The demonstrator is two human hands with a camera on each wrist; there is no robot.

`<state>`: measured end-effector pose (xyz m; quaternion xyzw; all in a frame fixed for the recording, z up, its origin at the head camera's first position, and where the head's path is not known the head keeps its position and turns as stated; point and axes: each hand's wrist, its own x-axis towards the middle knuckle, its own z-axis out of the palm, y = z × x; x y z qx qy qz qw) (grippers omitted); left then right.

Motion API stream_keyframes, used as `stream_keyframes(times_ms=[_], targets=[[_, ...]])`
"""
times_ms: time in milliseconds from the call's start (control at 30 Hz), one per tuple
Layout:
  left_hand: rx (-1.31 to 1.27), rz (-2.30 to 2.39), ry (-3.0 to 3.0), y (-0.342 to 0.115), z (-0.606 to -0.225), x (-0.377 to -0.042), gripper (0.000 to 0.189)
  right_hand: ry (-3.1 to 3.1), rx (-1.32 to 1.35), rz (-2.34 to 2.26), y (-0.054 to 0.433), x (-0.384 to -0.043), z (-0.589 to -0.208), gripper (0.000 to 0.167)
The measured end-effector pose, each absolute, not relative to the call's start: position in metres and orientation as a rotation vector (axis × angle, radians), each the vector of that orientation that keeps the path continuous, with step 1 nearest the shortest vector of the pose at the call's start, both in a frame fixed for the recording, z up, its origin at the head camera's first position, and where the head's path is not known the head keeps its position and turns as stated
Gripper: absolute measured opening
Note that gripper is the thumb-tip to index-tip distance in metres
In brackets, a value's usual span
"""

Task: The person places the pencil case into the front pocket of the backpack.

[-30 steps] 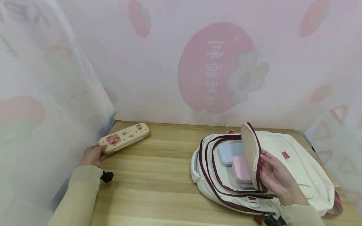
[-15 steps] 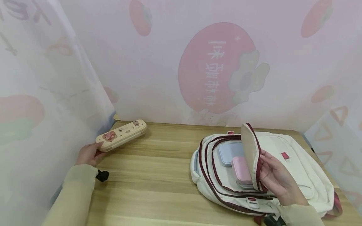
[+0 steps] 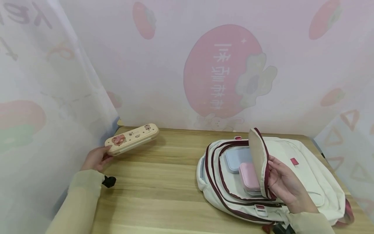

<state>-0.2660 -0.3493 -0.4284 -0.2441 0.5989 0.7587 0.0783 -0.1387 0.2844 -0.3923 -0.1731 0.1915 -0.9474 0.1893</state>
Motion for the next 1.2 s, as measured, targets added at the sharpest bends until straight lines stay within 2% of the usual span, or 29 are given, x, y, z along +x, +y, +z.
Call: stream_keyframes(times_ms=[1200], targets=[[-0.446,2.177,1.904,-0.277,-0.424,-0.273,0.069,0.501,-0.501,-2.661,0.286,-0.139,-0.392,0.046]])
